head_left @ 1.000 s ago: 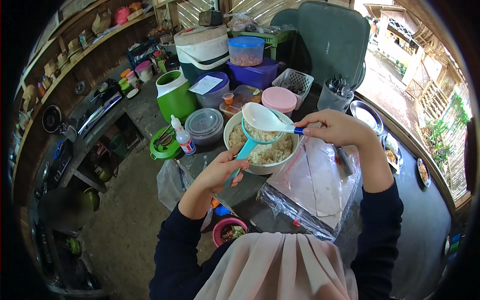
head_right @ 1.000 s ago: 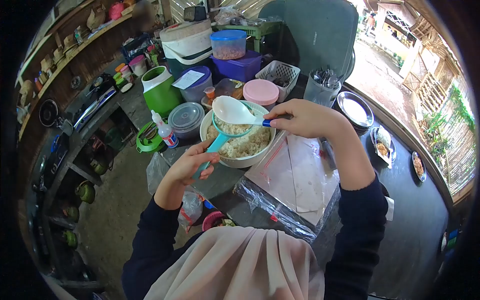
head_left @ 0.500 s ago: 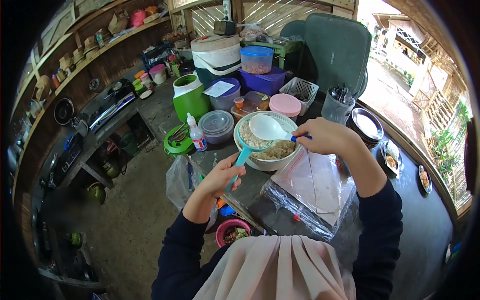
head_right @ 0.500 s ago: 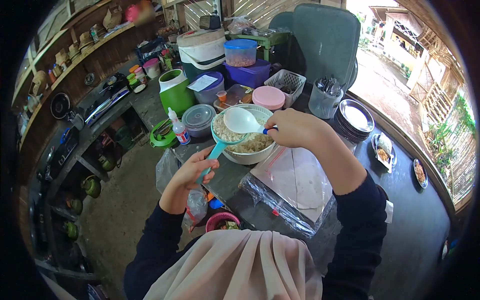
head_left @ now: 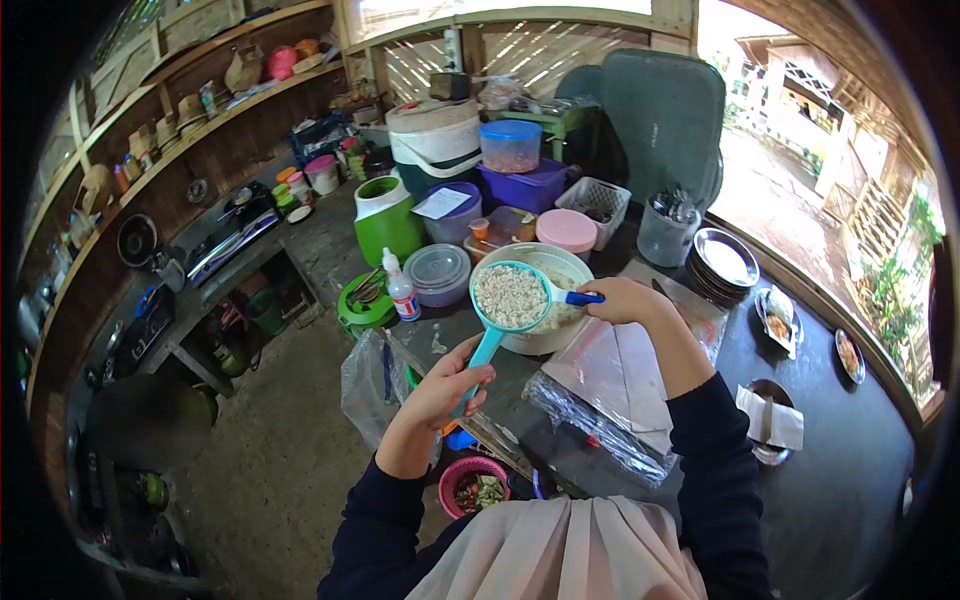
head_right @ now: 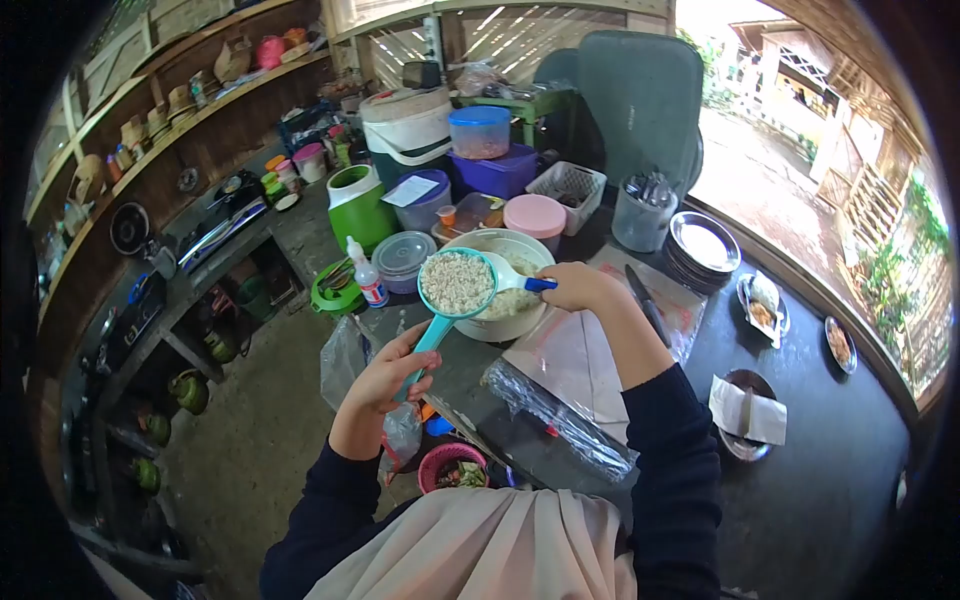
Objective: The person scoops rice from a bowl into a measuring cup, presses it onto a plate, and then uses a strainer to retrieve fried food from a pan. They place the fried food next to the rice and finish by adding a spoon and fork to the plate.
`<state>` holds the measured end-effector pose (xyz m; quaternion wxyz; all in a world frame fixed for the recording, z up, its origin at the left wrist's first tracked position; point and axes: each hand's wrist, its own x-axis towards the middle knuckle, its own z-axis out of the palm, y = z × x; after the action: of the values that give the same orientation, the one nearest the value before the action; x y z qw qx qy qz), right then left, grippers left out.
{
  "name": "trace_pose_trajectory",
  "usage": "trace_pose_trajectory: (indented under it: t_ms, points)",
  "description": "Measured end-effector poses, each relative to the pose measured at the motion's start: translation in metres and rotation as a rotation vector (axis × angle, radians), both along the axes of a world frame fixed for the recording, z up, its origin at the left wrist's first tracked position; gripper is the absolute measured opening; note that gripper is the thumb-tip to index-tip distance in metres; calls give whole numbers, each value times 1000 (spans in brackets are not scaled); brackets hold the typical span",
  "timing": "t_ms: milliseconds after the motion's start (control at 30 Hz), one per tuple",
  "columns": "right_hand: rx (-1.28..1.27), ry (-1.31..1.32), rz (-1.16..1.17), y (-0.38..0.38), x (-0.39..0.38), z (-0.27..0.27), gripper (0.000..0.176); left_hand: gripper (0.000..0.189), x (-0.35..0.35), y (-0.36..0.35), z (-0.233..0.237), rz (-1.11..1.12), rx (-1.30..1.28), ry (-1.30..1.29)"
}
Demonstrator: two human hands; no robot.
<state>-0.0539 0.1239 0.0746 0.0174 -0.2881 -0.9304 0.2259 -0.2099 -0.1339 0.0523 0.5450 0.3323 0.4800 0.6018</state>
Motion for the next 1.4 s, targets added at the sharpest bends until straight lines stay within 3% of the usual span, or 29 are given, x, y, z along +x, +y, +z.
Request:
trace_pose_trajectory:
  t_ms: [33,100,200,367,467,500,567,600,667,733,800,1000,1167,1300,1400]
  points:
    - [174,93,84,-1,8,-4,42,57,7,2,3,-25,12,27]
    - [158,76,-17,-10,34,0,41,55,21,7,4,-80,34,14]
    - [317,540,-40,-41,84,9,31,51,45,19,6,-182,49,-27]
    - [168,635,-352,-87,176,20,25,41,99,59,4,-451,-21,-101]
    - [-424,410,-504,-111,223,1,35,30,154,81,9,-568,15,-189]
    - [-419,416,-548,-122,231,-9,35,30,174,88,7,-611,9,-195]
    - [-735,811,-437,-149,241,-30,39,34,214,99,0,-642,-13,-186]
    - [-727,819,-468,-154,251,-45,39,27,233,105,-8,-703,-18,-207]
    - [-777,1071,-609,-162,266,-75,39,24,271,109,-16,-732,-49,-176]
    - [-723,1132,-729,-174,286,-79,39,22,305,110,-22,-750,-68,-144]
    - [-718,1297,-882,-189,304,-76,38,18,333,108,-29,-932,-93,-261]
    - [-630,1514,-1008,-207,345,-88,36,13,397,98,-45,-1152,-158,-197]
    - [-532,1795,-1075,-203,349,-88,37,13,412,100,-45,-1184,-99,-20]
    - [-427,1733,-1137,-197,358,-87,36,23,413,102,-50,-1205,-212,-77]
    - [-398,1840,-1198,-186,362,-86,35,25,403,105,-54,-1228,-234,1]
